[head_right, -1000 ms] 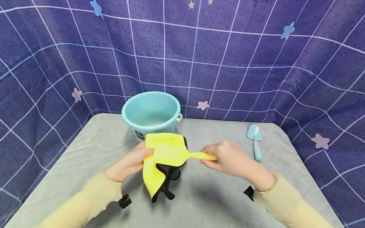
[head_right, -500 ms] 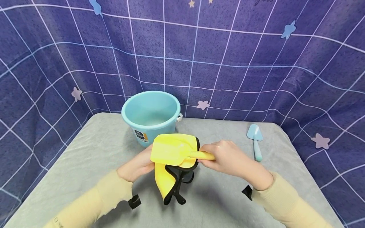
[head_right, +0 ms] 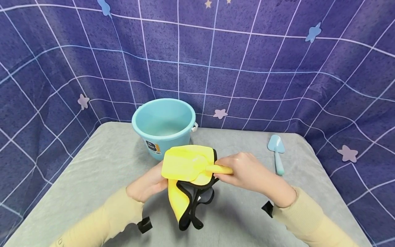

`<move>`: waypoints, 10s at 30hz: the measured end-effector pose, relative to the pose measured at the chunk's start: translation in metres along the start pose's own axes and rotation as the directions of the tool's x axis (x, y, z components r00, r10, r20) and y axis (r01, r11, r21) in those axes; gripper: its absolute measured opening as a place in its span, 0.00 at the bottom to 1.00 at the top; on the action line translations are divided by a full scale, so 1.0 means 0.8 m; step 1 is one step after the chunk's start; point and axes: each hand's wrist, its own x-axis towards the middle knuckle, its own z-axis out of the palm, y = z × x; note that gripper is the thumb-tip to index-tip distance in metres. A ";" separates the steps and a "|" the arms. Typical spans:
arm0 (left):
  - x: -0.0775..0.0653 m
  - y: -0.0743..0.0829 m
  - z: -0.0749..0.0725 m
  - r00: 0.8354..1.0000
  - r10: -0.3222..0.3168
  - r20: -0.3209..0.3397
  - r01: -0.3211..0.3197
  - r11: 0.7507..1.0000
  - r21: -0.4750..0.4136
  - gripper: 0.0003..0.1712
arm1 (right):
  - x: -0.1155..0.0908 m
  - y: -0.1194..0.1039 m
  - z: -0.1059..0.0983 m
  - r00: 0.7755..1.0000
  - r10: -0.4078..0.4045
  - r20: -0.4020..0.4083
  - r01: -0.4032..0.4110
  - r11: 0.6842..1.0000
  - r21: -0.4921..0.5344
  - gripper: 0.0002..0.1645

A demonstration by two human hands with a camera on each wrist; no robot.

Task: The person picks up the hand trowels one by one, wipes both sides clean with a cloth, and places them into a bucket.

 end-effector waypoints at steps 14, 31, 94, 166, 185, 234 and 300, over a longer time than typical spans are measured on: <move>0.001 0.001 -0.008 0.998 0.020 0.059 -0.020 1.000 -0.011 0.08 | 0.001 -0.001 -0.004 1.000 -0.018 0.000 0.018 1.000 0.007 0.03; -0.012 0.015 -0.018 1.000 0.024 0.011 -0.024 1.000 0.000 0.17 | -0.003 0.001 -0.006 0.998 -0.056 -0.032 0.056 0.998 0.014 0.05; -0.077 0.076 -0.066 0.994 0.078 -0.077 -0.065 0.985 0.158 0.16 | -0.021 0.012 0.002 1.000 0.006 -0.008 -0.007 0.997 -0.082 0.08; -0.071 0.058 -0.032 0.749 0.552 0.366 -0.352 -0.136 0.926 0.30 | 0.119 0.048 -0.004 0.924 0.380 -0.042 -0.381 0.908 -0.173 0.10; -0.052 0.039 -0.026 0.641 0.527 0.557 -0.486 -0.282 0.827 0.29 | 0.172 0.053 0.017 0.903 0.421 0.091 -0.393 0.892 -0.221 0.08; -0.046 0.028 -0.031 0.655 0.513 0.554 -0.490 -0.270 0.829 0.29 | 0.276 0.073 0.116 0.820 0.391 0.419 -0.323 0.919 -0.226 0.28; -0.048 0.032 -0.021 0.628 0.535 0.566 -0.496 -0.286 0.820 0.28 | 0.195 0.048 -0.009 0.911 0.346 0.225 -0.270 0.911 -0.311 0.12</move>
